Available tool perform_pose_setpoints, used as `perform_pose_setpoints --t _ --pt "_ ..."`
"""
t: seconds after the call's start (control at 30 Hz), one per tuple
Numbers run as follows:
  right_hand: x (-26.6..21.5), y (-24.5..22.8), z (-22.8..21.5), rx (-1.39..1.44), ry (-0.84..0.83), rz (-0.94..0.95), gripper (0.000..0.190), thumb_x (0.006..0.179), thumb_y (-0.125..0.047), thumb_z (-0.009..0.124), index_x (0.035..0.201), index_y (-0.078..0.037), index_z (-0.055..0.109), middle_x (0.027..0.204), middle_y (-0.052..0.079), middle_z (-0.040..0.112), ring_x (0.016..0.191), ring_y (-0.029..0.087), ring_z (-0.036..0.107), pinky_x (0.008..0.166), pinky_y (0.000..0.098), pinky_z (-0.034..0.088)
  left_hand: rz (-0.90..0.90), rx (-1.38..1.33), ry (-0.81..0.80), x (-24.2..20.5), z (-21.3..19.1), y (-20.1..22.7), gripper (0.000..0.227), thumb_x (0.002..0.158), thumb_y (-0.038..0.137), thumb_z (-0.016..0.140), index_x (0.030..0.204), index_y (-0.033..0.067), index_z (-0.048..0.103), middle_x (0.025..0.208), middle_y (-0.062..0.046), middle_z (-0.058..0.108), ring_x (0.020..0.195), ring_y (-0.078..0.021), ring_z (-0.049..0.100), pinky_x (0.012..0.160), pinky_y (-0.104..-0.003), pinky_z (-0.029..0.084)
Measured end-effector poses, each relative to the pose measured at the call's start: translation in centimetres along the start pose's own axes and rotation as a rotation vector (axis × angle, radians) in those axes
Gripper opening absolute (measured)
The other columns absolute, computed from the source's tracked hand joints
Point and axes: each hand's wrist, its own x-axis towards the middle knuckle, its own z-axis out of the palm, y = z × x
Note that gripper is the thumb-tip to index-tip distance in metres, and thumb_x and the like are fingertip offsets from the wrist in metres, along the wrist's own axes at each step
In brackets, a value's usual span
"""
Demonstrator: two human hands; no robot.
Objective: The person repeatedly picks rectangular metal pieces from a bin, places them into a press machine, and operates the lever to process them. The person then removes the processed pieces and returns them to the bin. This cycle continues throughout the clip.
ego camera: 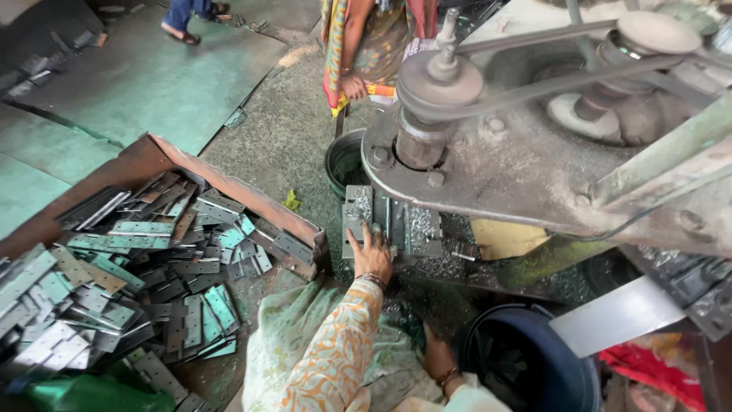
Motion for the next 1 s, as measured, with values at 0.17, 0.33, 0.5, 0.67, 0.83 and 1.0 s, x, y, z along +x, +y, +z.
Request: perform_pose_setpoints --t 0.17,0.33,0.5,0.67,0.83,1.0 --pt "0.2 0.0 -2.0 0.017 -0.103 0.088 0.088 0.078 -0.02 0.078 0.153 -0.013 0.032 0.093 0.028 0.072 0.088 0.047 0.07 0.076 0.0542 0.058 -0.012 -0.05 -0.109 -0.6 -0.2 -0.6 0.044 0.106 0.032 0.036 0.141 0.0179 0.058 0.167 -0.002 0.029 0.157 -0.0374 0.009 0.115 -0.079 0.003" --pt "0.4 -0.6 -4.8 -0.059 -0.161 0.069 0.082 0.078 -0.022 0.08 0.147 -0.01 0.038 0.093 0.027 0.073 0.091 0.044 0.072 0.077 0.0514 0.06 0.002 -0.052 -0.067 1.3 -0.3 -0.4 0.049 0.102 0.023 0.043 0.149 0.02 0.053 0.166 -0.001 0.028 0.156 -0.0381 0.012 0.116 -0.08 0.005" --pt "0.6 -0.1 -2.8 -0.088 -0.178 0.096 0.086 0.081 -0.021 0.077 0.153 -0.013 0.032 0.09 0.025 0.073 0.083 0.046 0.071 0.072 0.0534 0.058 0.01 -0.037 -0.177 3.5 -0.9 -0.7 0.046 0.104 0.027 0.042 0.149 0.0213 0.052 0.169 -0.002 0.024 0.157 -0.0371 0.01 0.117 -0.078 0.004" --pt "1.2 0.3 0.5 0.001 -0.232 0.116 0.087 0.089 -0.029 0.071 0.159 -0.012 0.022 0.086 0.025 0.073 0.074 0.042 0.073 0.066 0.052 0.059 -0.01 -0.039 -0.075 3.5 -0.7 -1.8 0.047 0.104 0.028 0.042 0.149 0.0178 0.052 0.167 -0.002 0.029 0.157 -0.0374 0.012 0.117 -0.078 0.004" --pt "0.4 -0.2 -2.2 -0.013 -0.205 0.146 0.081 0.087 -0.024 0.071 0.156 -0.013 0.029 0.089 0.026 0.074 0.081 0.044 0.072 0.072 0.0523 0.058 0.011 -0.017 -0.111 3.8 -0.4 -1.1 0.046 0.103 0.026 0.042 0.147 0.0194 0.053 0.168 -0.001 0.027 0.157 -0.0372 0.01 0.116 -0.079 0.003" --pt "0.5 -1.4 -5.6 -0.03 -0.207 0.087 0.082 0.082 -0.022 0.075 0.151 -0.008 0.034 0.094 0.025 0.074 0.09 0.042 0.074 0.077 0.0491 0.061 -0.008 -0.021 0.025 5.3 0.3 -2.0 0.052 0.1 0.028 0.044 0.151 0.0196 0.05 0.163 -0.001 0.033 0.154 -0.0387 0.013 0.115 -0.08 0.004"
